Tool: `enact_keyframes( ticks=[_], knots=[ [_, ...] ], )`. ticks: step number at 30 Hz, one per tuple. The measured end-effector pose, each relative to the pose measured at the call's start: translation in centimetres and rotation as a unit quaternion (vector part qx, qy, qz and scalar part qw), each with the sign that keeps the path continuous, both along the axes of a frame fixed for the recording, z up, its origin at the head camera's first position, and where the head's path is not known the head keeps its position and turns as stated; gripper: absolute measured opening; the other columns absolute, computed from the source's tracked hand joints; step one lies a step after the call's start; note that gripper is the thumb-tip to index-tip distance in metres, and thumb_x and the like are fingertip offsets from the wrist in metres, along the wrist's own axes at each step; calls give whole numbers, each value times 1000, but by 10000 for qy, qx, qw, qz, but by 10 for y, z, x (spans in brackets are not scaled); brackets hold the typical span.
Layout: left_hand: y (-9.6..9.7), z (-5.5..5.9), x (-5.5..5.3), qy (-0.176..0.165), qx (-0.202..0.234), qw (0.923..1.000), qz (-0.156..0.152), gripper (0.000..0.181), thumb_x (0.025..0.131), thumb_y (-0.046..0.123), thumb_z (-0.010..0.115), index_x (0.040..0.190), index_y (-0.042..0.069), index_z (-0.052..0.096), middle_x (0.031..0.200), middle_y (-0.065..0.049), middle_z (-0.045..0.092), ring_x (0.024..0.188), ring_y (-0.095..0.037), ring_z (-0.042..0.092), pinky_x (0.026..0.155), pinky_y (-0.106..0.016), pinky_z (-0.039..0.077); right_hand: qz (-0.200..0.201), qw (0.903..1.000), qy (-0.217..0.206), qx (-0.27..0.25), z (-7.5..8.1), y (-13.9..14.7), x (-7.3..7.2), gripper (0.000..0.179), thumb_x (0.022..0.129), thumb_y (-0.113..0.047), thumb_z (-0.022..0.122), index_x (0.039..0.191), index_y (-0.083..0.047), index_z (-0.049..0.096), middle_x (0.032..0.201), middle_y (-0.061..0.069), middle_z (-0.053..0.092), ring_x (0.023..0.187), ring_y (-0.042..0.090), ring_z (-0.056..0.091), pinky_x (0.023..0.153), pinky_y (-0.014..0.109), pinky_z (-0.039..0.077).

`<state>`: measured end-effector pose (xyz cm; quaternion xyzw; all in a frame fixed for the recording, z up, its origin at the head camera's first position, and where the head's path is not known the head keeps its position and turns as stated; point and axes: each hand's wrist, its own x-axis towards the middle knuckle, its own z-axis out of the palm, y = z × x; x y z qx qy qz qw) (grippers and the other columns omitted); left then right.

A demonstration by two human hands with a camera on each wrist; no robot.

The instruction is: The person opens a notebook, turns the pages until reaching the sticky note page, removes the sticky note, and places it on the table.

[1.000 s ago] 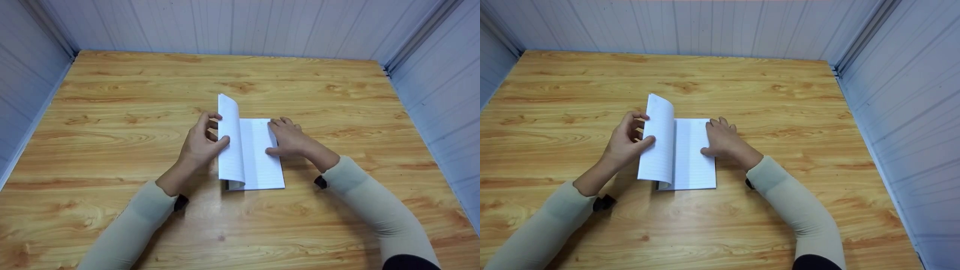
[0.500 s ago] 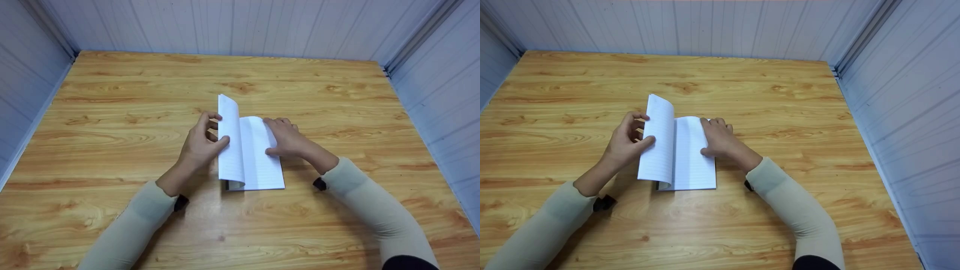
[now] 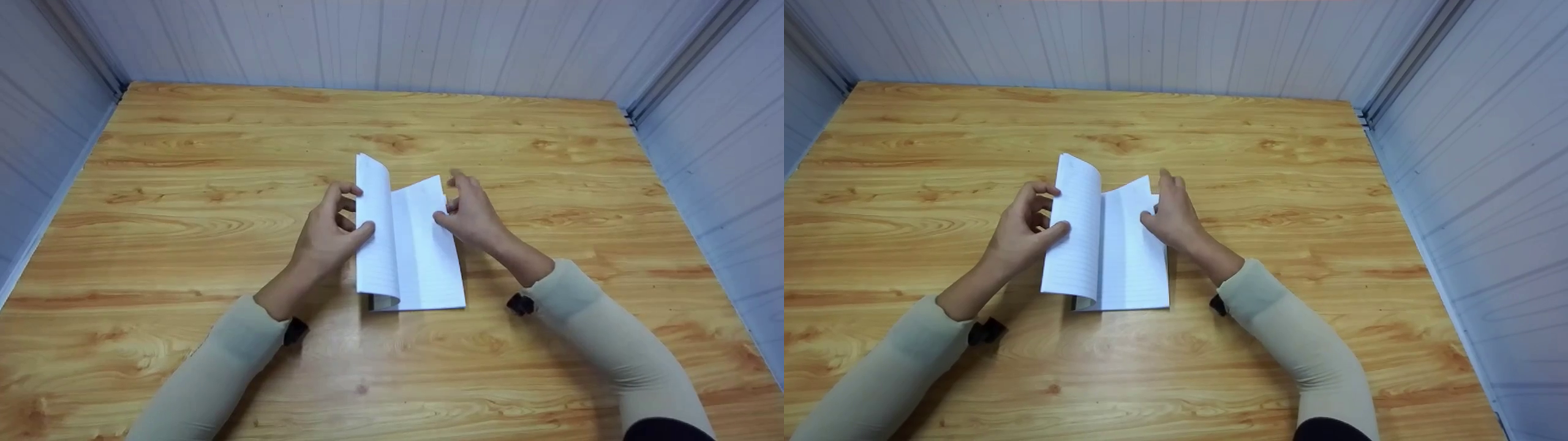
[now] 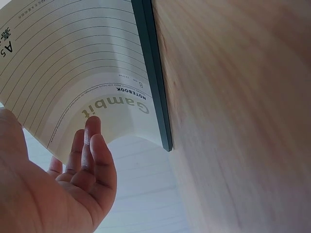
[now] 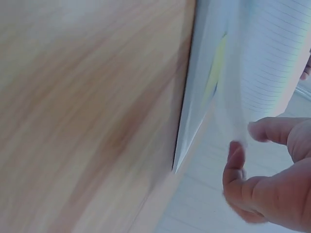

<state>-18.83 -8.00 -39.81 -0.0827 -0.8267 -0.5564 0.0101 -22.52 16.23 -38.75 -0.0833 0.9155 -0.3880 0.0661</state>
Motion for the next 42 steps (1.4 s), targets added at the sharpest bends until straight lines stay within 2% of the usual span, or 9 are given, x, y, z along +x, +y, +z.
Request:
enact_keyframes(
  ticks=[4, 8, 12, 16, 23, 28, 33, 37, 42],
  knots=[
    [2, 8, 4, -82, -16, 10000, 12, 46, 73, 20, 64, 113, 22, 42, 93, -2, 61, 63, -18, 58, 57, -27, 48, 475, 9988, -119, -48, -1, -1, 1, 40, 85, -30, 52, 119, -11, 48, 109, 5, 55, 82, 17, 55, 67, 29, 47],
    [3, 24, 13, -85, 31, 9999, -45, 45, 74, 15, 61, 114, 16, 40, 94, -6, 61, 65, -21, 58, 57, -26, 48, 940, 9942, -380, -365, 1, -6, 6, 40, 91, -40, 35, 119, -15, 49, 111, 6, 55, 93, 19, 53, 78, 35, 45],
    [3, 33, 17, 42, 59, 9998, -168, 44, 76, 11, 57, 115, 14, 39, 103, -9, 57, 68, -24, 57, 58, -27, 48, 1507, 9782, -869, -1136, 12, -15, 16, 38, 95, -28, 29, 129, -15, 41, 125, 13, 46, 99, 29, 54, 81, 43, 46],
    [3, 34, 18, 109, -74, 9998, -159, 37, 76, 13, 56, 111, 14, 44, 111, -6, 48, 70, -22, 55, 58, -27, 48, 2118, 9655, -671, -1360, 22, -23, 25, 39, 90, -10, 41, 129, -12, 40, 126, 16, 43, 92, 34, 58, 72, 43, 49],
    [3, 32, 17, 48, -129, 9998, -122, 40, 77, 26, 62, 111, 14, 43, 116, -5, 43, 72, -22, 57, 62, -27, 49, 2521, 9664, 304, -400, 11, -31, 28, 48, 84, -17, 53, 128, -31, 39, 127, -5, 43, 93, 14, 59, 79, 38, 47],
    [3, 33, 18, 53, -9, 9999, -164, 45, 72, 24, 68, 107, 11, 43, 117, -5, 45, 69, -22, 58, 60, -27, 50, 2639, 9624, 571, -283, 7, -33, 28, 52, 82, -21, 56, 128, -34, 38, 124, -4, 42, 93, 17, 57, 72, 38, 49],
    [3, 31, 17, -32, 78, 9998, -177, 46, 70, 17, 68, 108, 11, 43, 114, -5, 47, 71, -23, 59, 58, -27, 51, 2558, 9645, 656, -75, 7, -32, 28, 53, 80, -21, 58, 129, -31, 37, 122, -1, 42, 94, 17, 55, 69, 32, 48],
    [2, 19, 9, -7, 35, 9999, -139, 46, 71, 19, 66, 110, 18, 43, 113, -1, 48, 71, -19, 58, 58, -27, 51, 2346, 9678, 856, 317, 5, -30, 26, 46, 82, -21, 55, 126, -20, 40, 117, 3, 47, 92, 19, 55, 70, 32, 47],
    [1, 4, 0, 132, -3, 9999, 2, 57, 69, 22, 65, 119, 22, 38, 109, 2, 51, 69, -16, 57, 57, -26, 50, 2355, 9521, 1143, 1582, -3, -28, 20, 41, 80, -28, 56, 117, -11, 50, 109, 6, 52, 95, 19, 49, 78, 33, 44]
  ],
)
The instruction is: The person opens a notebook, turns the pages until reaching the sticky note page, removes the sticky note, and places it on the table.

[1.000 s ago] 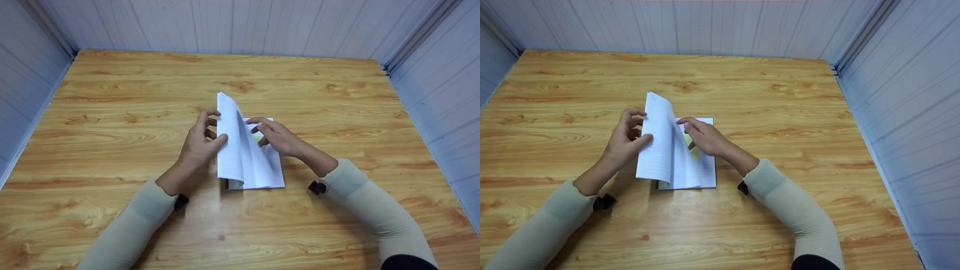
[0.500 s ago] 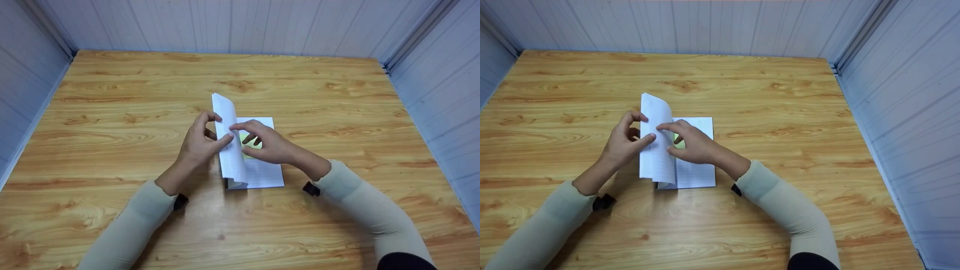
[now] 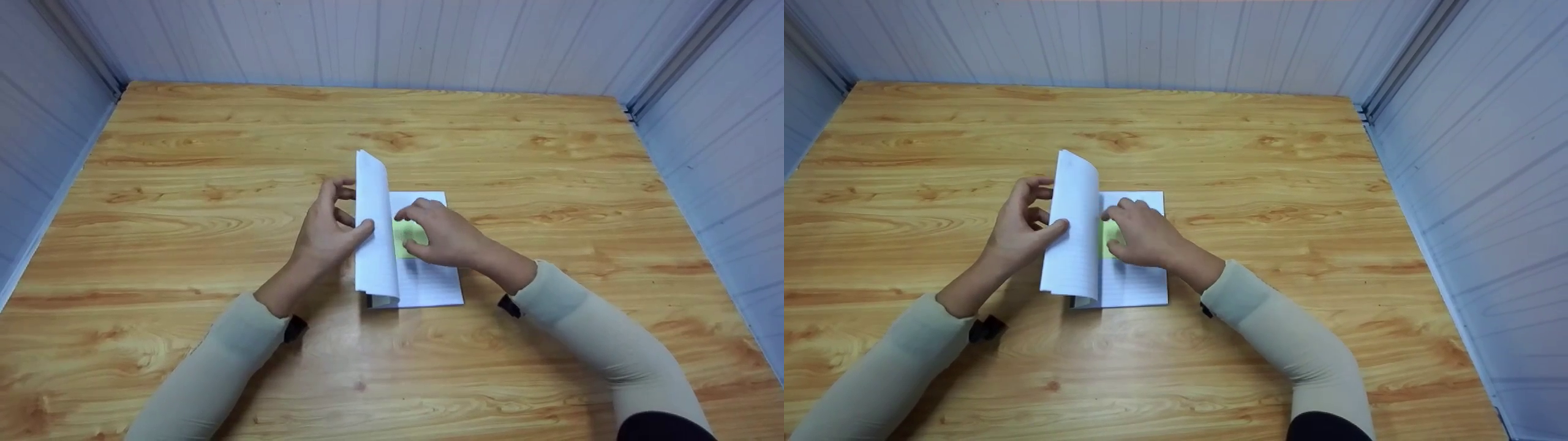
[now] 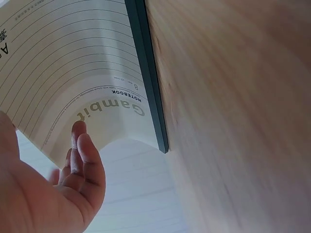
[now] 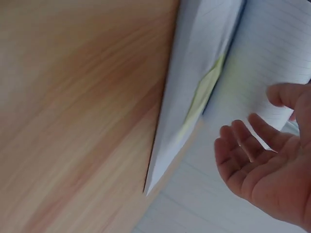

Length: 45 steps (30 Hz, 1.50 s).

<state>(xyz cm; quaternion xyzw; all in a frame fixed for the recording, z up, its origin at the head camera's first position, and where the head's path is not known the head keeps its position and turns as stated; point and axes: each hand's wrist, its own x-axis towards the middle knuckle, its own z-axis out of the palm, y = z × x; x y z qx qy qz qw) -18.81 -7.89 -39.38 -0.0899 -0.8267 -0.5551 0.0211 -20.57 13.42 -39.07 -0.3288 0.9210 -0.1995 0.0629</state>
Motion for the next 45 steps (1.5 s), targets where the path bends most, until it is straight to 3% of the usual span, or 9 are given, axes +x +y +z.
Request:
enact_keyframes(
  ticks=[4, 12, 36, 40, 45],
  knots=[
    [0, 0, -1, 28, -30, 10000, 9, 64, 70, 21, 64, 126, 22, 35, 109, 2, 53, 68, -16, 58, 57, -26, 50, 31, 9967, 224, 776, -10, 0, -5, 53, 74, -38, 60, 117, -10, 51, 110, 5, 48, 95, 19, 43, 77, 32, 42],
    [0, -1, -1, 2, -26, 10000, -30, 62, 70, 22, 63, 125, 24, 36, 108, 1, 54, 68, -16, 58, 57, -27, 50, 10, 9912, 248, 1300, -20, -2, -14, 70, 69, -48, 61, 123, -7, 45, 120, 8, 43, 104, 22, 40, 86, 36, 40],
    [-1, -1, -2, 17, 73, 10000, -10, 59, 70, 19, 63, 123, 24, 37, 106, 1, 55, 67, -16, 58, 56, -27, 50, -15, 9954, 41, 956, -19, -4, -18, 62, 69, -40, 68, 118, -7, 51, 113, 7, 46, 98, 20, 42, 80, 31, 41],
    [-1, 4, 1, -82, 106, 9999, -41, 58, 71, 17, 62, 124, 22, 36, 108, 1, 53, 69, -16, 58, 58, -26, 50, -5, 9951, 37, 984, -19, -4, -18, 64, 69, -39, 68, 120, -7, 49, 111, 7, 46, 96, 19, 41, 79, 32, 41],
    [-2, 24, 11, -125, 199, 9997, -99, 57, 73, 11, 60, 125, 14, 37, 110, -5, 53, 73, -21, 58, 59, -27, 51, -56, 9945, 103, 1037, -20, -5, -18, 59, 71, -38, 67, 120, -9, 50, 109, 4, 46, 94, 18, 41, 78, 30, 40]
  ],
)
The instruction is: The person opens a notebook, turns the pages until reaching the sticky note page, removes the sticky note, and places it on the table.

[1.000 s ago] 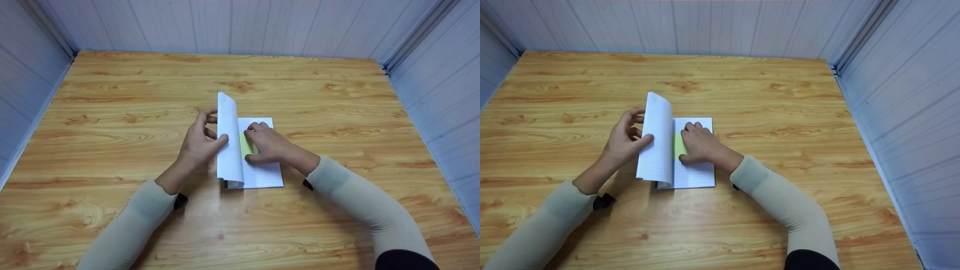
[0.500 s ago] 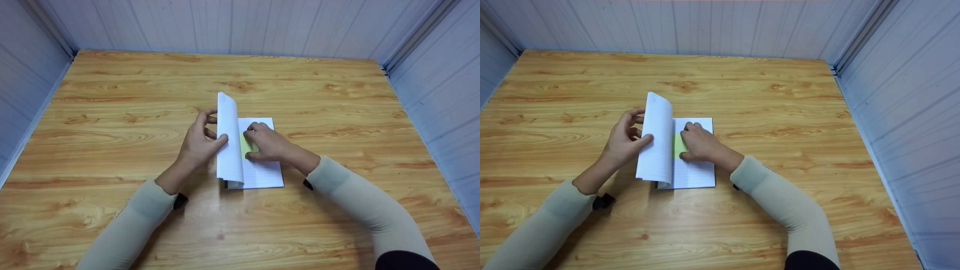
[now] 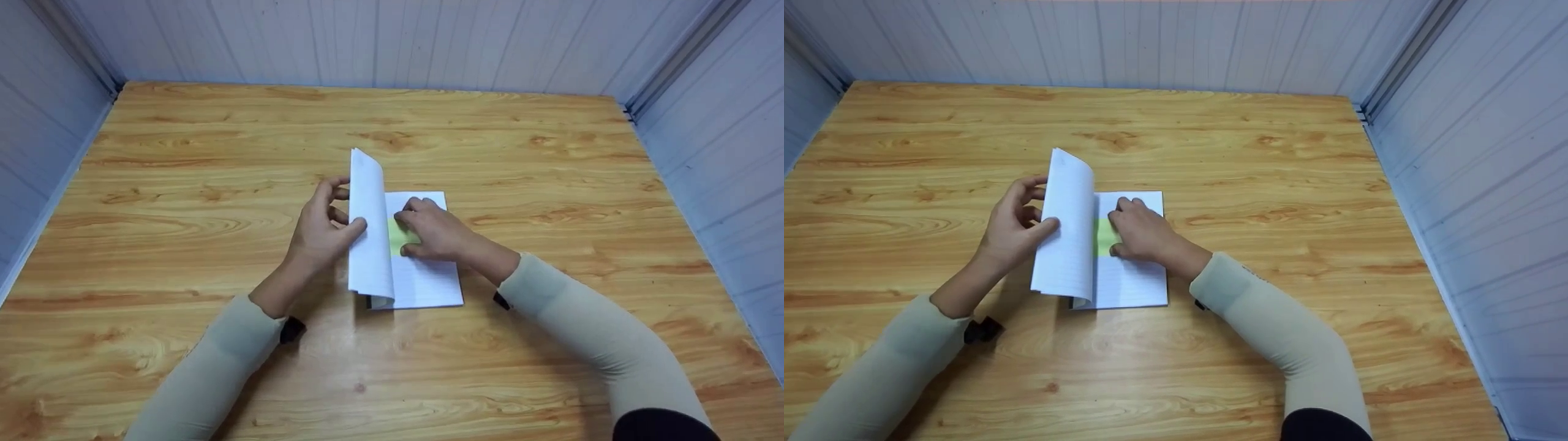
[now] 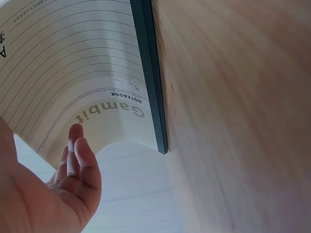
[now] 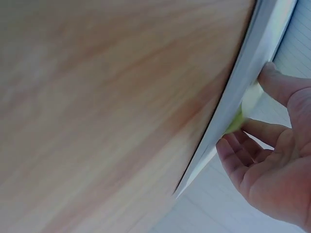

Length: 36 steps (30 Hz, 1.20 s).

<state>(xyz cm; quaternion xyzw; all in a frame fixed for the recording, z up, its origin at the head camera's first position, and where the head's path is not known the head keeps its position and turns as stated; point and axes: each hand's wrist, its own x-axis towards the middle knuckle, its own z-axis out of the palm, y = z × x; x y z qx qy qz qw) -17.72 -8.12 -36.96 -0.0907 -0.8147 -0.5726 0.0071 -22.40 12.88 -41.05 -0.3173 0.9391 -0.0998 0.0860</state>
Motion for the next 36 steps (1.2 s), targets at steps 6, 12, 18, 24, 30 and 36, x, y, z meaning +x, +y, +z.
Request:
enact_keyframes(
  ticks=[6, 12, 18, 24, 30, 36],
  knots=[
    [-1, 10, 6, 23, 28, 10000, 12, 56, 72, 8, 59, 124, 10, 37, 109, -9, 53, 72, -24, 57, 58, -28, 51, -147, 9999, 38, -23, 0, -3, 0, 44, 77, -29, 63, 116, -11, 54, 106, 3, 49, 91, 17, 42, 75, 29, 40],
    [-5, -9, -6, 9, -44, 10000, 79, 57, 72, 14, 60, 124, 20, 37, 108, 0, 53, 71, -17, 57, 58, -27, 51, -231, 9994, 229, -121, 0, -6, -1, 31, 81, -22, 56, 109, -11, 58, 101, 4, 54, 88, 18, 47, 76, 29, 41],
    [-6, -12, -7, 146, 25, 9999, 64, 57, 72, 13, 60, 123, 20, 38, 108, -1, 53, 70, -19, 58, 57, -27, 51, -181, 9985, 380, -362, 0, -7, -4, 23, 83, -15, 52, 104, -8, 60, 95, 5, 59, 87, 17, 54, 78, 30, 45],
    [-4, 5, 4, 186, -5, 9998, 75, 55, 72, 8, 57, 124, 11, 38, 109, -8, 54, 71, -24, 58, 57, -28, 51, -133, 9967, 484, -638, 0, -7, -6, 21, 82, -10, 51, 100, -6, 60, 93, 6, 61, 86, 16, 56, 78, 30, 46],
    [-8, -19, -9, 128, 22, 9998, 115, 57, 72, 14, 60, 124, 21, 38, 109, 0, 53, 71, -19, 58, 56, -28, 51, -565, 9942, 330, -853, 0, -6, -7, 21, 82, -11, 51, 101, -6, 59, 92, 6, 60, 83, 16, 55, 76, 30, 46],
    [-8, -19, -10, 133, 34, 9998, 155, 57, 71, 15, 61, 123, 23, 38, 108, 1, 53, 71, -17, 57, 56, -27, 51, -1010, 9849, 496, -1313, 5, 0, -7, 22, 82, -14, 51, 102, -8, 57, 96, 5, 58, 80, 15, 53, 71, 29, 47]
  ],
)
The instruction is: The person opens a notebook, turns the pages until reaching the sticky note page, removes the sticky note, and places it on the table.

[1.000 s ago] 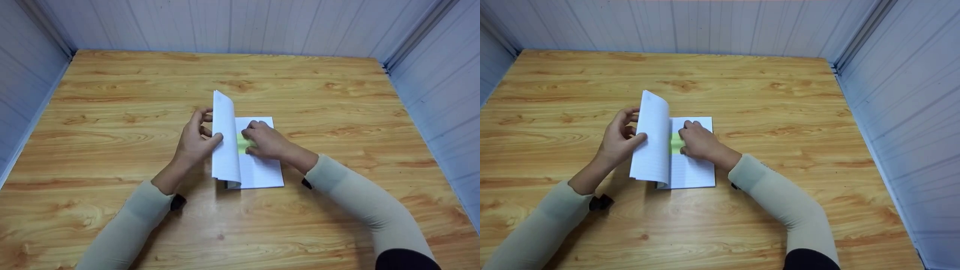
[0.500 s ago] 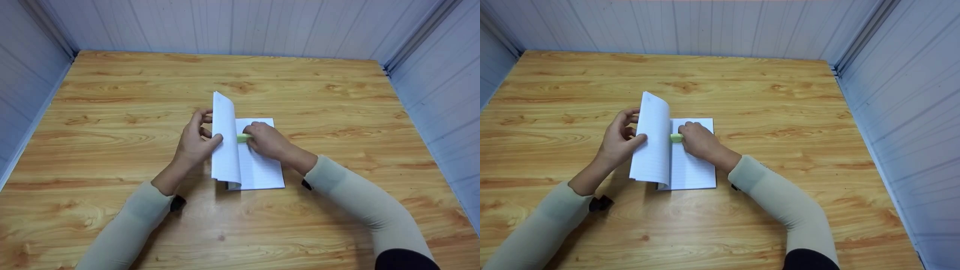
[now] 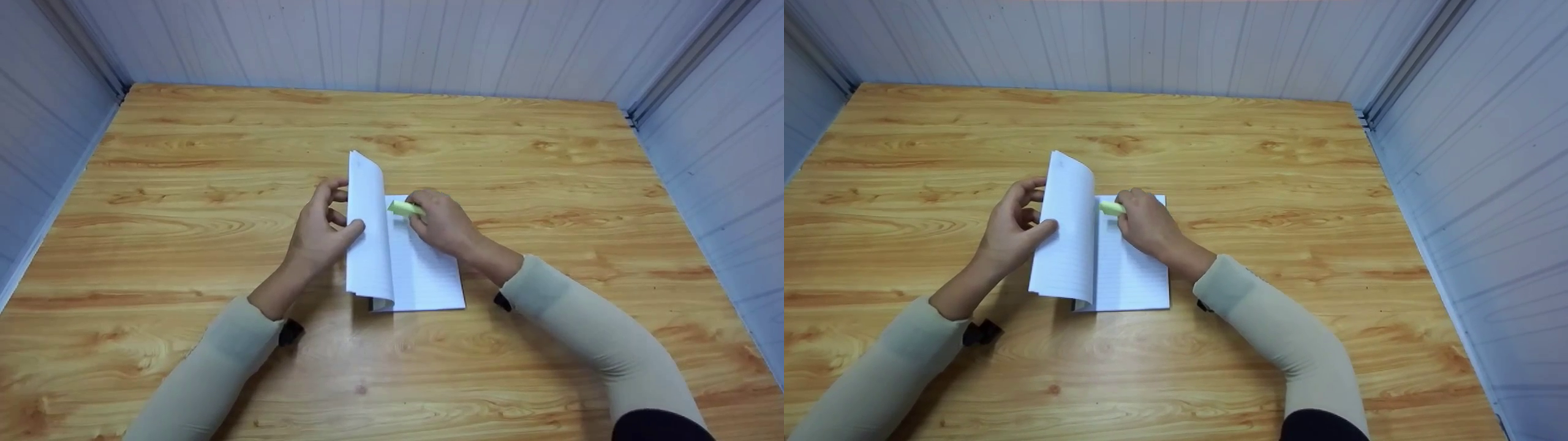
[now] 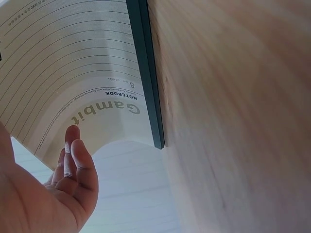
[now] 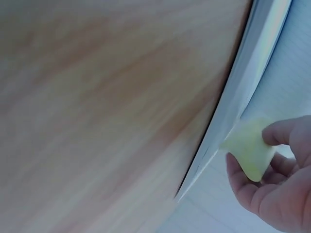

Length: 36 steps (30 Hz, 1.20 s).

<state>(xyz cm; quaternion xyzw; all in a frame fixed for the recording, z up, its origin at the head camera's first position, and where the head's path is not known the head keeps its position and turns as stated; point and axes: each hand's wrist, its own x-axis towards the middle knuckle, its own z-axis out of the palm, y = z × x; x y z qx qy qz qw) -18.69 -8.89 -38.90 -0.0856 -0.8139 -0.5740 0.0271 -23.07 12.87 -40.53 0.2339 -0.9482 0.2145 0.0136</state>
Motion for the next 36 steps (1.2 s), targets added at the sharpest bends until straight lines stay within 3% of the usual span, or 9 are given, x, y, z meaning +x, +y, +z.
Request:
enact_keyframes(
  ticks=[4, 10, 18, 24, 29, 36],
  knots=[
    [1, 12, 6, -13, -38, 10000, -51, 57, 72, 12, 60, 125, 17, 37, 110, -3, 53, 72, -20, 57, 57, -28, 51, -78, 9997, 27, -230, 9, 13, -2, 25, 82, -17, 53, 106, -9, 55, 97, 4, 56, 80, 14, 49, 69, 28, 44],
    [2, 29, 15, 79, -48, 9999, -55, 56, 73, 8, 58, 125, 9, 37, 110, -10, 53, 72, -24, 57, 57, -28, 51, 149, 9995, 258, 143, 18, 49, -8, 27, 83, -19, 52, 108, -10, 55, 95, 4, 54, 80, 15, 47, 67, 29, 42],
    [-1, 28, 16, 106, 98, 9998, -134, 55, 73, 6, 56, 124, 7, 37, 109, -11, 53, 70, -25, 58, 58, -28, 51, 638, 9912, 702, 927, 4, 100, -12, 27, 79, -15, 52, 103, -3, 55, 91, 9, 53, 79, 20, 47, 68, 33, 43],
    [-2, 28, 16, 115, 63, 9998, -130, 56, 73, 6, 57, 124, 7, 37, 108, -11, 54, 70, -25, 58, 57, -28, 51, 778, 9888, 401, 1212, -7, 117, -13, 28, 79, -16, 53, 104, -3, 54, 95, 10, 54, 83, 21, 47, 72, 36, 43],
    [-4, 29, 16, 144, 24, 9998, -98, 56, 73, 6, 58, 124, 8, 37, 108, -11, 54, 70, -26, 57, 57, -28, 51, 958, 9844, 186, 1465, -10, 119, -11, 32, 80, -22, 53, 106, -4, 55, 95, 10, 53, 79, 20, 45, 67, 34, 42],
    [-11, 29, 15, 202, -63, 9998, -44, 55, 74, 6, 57, 125, 7, 37, 107, -11, 54, 69, -26, 57, 56, -27, 50, 672, 9821, -171, 1754, -8, 113, -6, 47, 80, -42, 53, 118, -15, 50, 102, 8, 47, 86, 20, 43, 66, 34, 41]
  ],
)
